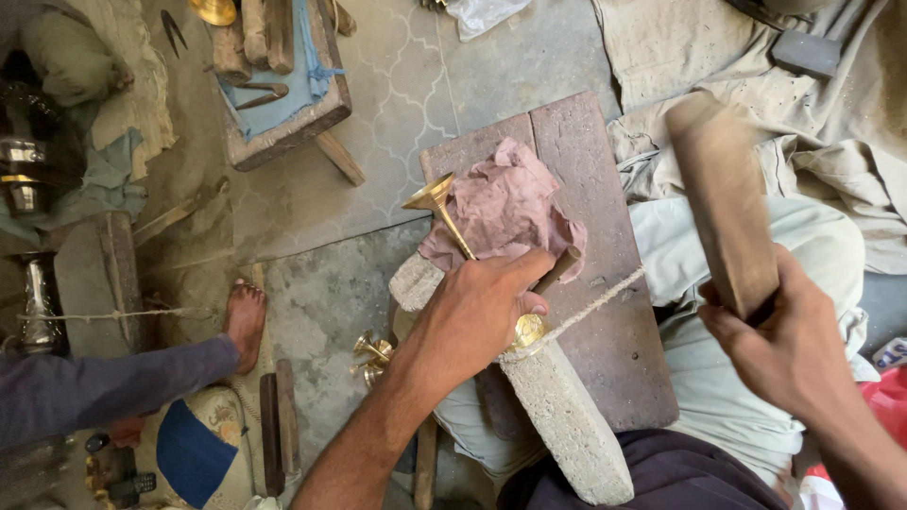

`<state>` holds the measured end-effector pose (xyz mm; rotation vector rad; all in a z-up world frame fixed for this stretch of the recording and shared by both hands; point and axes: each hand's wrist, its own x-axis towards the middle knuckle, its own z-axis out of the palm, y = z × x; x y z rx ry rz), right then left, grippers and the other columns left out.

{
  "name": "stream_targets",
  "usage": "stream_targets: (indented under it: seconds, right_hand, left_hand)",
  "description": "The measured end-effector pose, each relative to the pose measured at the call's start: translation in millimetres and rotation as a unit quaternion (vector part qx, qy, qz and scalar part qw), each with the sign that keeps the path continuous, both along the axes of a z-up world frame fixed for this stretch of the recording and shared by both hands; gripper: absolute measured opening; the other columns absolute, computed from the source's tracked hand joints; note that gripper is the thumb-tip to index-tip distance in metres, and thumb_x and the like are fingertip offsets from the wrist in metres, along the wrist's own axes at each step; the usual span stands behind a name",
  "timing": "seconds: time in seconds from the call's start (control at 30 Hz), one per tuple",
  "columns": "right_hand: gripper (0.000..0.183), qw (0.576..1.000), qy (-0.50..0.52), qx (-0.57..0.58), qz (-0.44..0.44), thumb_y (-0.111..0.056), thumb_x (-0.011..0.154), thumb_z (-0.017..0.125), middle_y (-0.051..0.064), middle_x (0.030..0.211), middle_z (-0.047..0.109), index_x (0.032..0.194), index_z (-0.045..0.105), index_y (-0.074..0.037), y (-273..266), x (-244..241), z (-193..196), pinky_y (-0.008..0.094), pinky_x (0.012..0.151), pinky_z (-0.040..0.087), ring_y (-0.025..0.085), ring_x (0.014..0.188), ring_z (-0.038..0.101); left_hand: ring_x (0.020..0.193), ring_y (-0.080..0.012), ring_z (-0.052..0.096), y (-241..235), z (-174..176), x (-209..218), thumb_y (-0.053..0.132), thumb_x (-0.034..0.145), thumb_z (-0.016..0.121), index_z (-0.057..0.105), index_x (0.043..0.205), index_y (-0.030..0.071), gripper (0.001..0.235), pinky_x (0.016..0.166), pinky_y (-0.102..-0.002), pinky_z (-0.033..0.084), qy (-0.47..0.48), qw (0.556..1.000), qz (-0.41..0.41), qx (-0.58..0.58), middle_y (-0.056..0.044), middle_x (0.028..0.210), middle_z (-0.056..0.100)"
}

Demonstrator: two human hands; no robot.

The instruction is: The person hammers a brass candlestick holder using a wooden mallet and a metal punch to create decorative patterns. They adjust the object's position on a wooden block and continue striking it repeatedly.

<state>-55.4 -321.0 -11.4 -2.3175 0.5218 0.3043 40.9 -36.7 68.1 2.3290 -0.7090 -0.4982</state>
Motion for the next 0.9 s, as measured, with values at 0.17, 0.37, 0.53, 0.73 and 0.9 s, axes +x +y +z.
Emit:
stream_targets:
  seconds: [0.17,0.37,0.53,0.73,0.9]
  right_hand:
    - [0.041,0.991,-0.106,-0.077,0.037,-0.012,0.078,0.072,0.022,0.090,0.072,0.118,0.065,-0.005,9,-1,15,0.047,0.074,0.055,0.040,0.080,0.071]
    - [0.036,0.953,-0.106,-0.223,0.176,-0.006,0.074,0.075,0.018,0.089,0.073,0.110,0.068,-0.005,-3,1,40,0.045,0.071,0.055,0.037,0.079,0.071]
    - [0.039,0.988,-0.099,-0.098,0.062,-0.003,0.087,0.074,0.018,0.082,0.068,0.125,0.066,0.000,-12,-3,31,0.036,0.059,0.052,0.025,0.064,0.065]
    - [0.041,0.994,-0.099,0.037,0.025,0.004,0.087,0.073,0.015,0.089,0.071,0.126,0.061,0.007,-19,-13,0,0.033,0.055,0.050,0.020,0.065,0.064]
    - [0.044,0.977,-0.140,0.154,0.039,0.005,0.089,0.071,0.014,0.107,0.070,0.130,0.054,0.006,-19,-9,-4,0.028,0.075,0.052,0.015,0.092,0.067]
  left_hand:
    - [0.087,-0.0327,0.076,6,5,-8,-0.001,0.091,0.067,0.058,0.110,0.003,0.022,0.066,-0.042,0.055,0.037,0.997,0.043,-0.058,-0.018,0.090,0.067]
    - [0.079,-0.0338,0.073,15,-5,-29,0.005,0.088,0.076,0.061,0.110,0.001,0.027,0.064,-0.041,0.052,-0.017,0.994,0.102,-0.046,-0.019,0.086,0.068]
    - [0.079,-0.0144,0.076,25,-20,-55,0.009,0.097,0.072,0.063,0.110,0.002,0.017,0.068,-0.027,0.063,-0.009,0.927,0.310,-0.210,-0.008,0.095,0.076]
    - [0.084,-0.0133,0.076,36,-31,-67,0.010,0.090,0.080,0.062,0.117,-0.001,0.035,0.069,-0.026,0.064,0.020,0.900,0.364,-0.241,-0.009,0.098,0.077]
    - [0.084,-0.0132,0.079,29,-32,-65,0.012,0.092,0.078,0.066,0.117,0.000,0.030,0.068,-0.026,0.064,0.025,0.910,0.326,-0.253,-0.010,0.096,0.079]
